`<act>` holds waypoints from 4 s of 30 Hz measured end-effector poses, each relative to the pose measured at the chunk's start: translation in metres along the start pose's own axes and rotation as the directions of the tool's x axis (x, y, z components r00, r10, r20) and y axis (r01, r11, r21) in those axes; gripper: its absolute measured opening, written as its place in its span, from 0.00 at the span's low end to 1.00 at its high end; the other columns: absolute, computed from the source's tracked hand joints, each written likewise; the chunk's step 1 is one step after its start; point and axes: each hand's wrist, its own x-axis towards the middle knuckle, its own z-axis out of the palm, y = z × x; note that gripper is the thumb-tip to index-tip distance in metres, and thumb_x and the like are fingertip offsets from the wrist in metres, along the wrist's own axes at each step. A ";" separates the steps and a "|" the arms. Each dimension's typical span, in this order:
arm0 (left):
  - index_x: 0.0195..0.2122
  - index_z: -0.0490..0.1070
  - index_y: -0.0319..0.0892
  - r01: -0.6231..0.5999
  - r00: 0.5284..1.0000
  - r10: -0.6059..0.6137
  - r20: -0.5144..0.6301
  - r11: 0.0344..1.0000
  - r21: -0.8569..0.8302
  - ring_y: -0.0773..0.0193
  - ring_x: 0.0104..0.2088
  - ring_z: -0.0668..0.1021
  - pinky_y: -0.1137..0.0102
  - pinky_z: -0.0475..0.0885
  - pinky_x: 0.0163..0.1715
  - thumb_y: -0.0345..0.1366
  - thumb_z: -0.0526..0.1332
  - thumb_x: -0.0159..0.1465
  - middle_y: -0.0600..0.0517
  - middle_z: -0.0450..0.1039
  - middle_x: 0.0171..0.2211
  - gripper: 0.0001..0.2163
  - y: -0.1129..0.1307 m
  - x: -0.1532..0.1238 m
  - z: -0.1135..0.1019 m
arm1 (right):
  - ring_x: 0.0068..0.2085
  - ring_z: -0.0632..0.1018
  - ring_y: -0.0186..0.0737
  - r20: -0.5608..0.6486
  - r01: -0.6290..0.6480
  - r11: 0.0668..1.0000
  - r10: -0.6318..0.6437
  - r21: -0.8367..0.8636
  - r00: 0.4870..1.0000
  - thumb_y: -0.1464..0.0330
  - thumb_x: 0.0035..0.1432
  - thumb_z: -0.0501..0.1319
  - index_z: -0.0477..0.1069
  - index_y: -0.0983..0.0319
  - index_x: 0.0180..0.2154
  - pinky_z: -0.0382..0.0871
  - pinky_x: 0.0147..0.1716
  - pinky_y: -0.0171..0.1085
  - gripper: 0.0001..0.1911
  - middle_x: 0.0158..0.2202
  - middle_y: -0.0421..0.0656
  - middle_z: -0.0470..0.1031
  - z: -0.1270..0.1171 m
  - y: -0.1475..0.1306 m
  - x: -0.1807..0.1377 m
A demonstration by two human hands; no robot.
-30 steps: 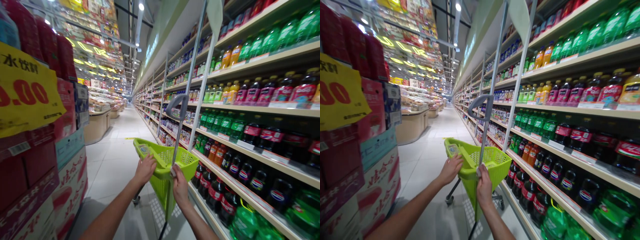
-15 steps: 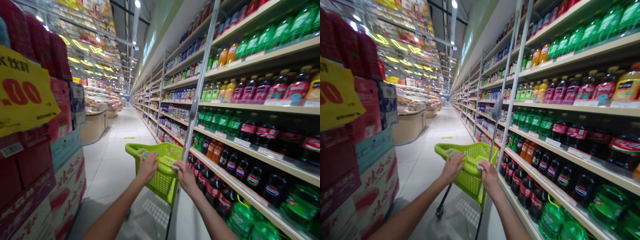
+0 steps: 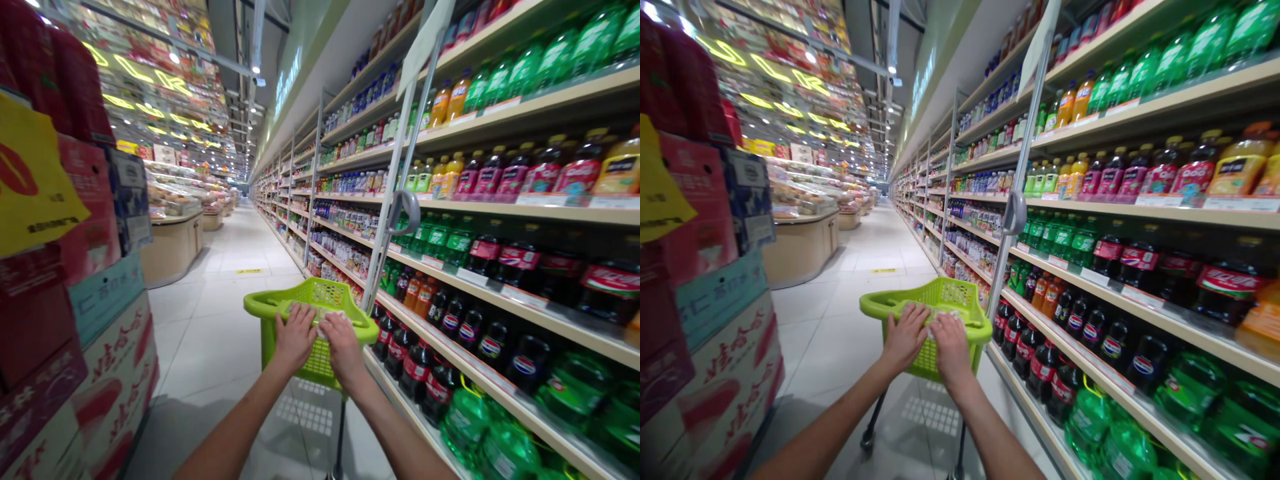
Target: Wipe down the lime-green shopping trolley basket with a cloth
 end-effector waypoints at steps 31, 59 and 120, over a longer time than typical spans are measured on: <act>0.44 0.68 0.40 -0.049 0.951 -0.014 -0.309 0.980 -0.195 0.60 0.48 0.68 0.61 0.64 0.51 0.30 0.50 0.60 0.46 0.68 0.45 0.13 -0.069 0.009 -0.008 | 0.38 0.74 0.43 0.062 -0.148 0.988 0.151 -0.042 0.987 0.63 0.59 0.45 0.56 0.61 0.56 0.67 0.39 0.44 0.23 0.38 0.46 0.74 -0.006 0.025 -0.004; 0.45 0.67 0.42 -0.038 0.928 -0.036 -0.370 0.981 -0.191 0.60 0.48 0.69 0.60 0.66 0.50 0.33 0.48 0.61 0.46 0.67 0.46 0.13 -0.074 0.011 -0.003 | 0.43 0.71 0.44 -0.035 -0.189 0.975 0.186 -0.120 0.982 0.65 0.59 0.44 0.60 0.61 0.51 0.57 0.47 0.50 0.20 0.39 0.45 0.73 -0.023 0.061 -0.024; 0.40 0.69 0.43 -0.063 0.891 0.048 -0.452 0.998 -0.017 0.59 0.44 0.71 0.60 0.67 0.46 0.36 0.50 0.62 0.47 0.69 0.44 0.11 -0.045 0.011 0.007 | 0.42 0.73 0.43 -0.119 -0.278 0.961 0.278 0.018 0.953 0.61 0.60 0.41 0.51 0.61 0.57 0.63 0.44 0.46 0.24 0.49 0.49 0.69 -0.023 0.040 -0.009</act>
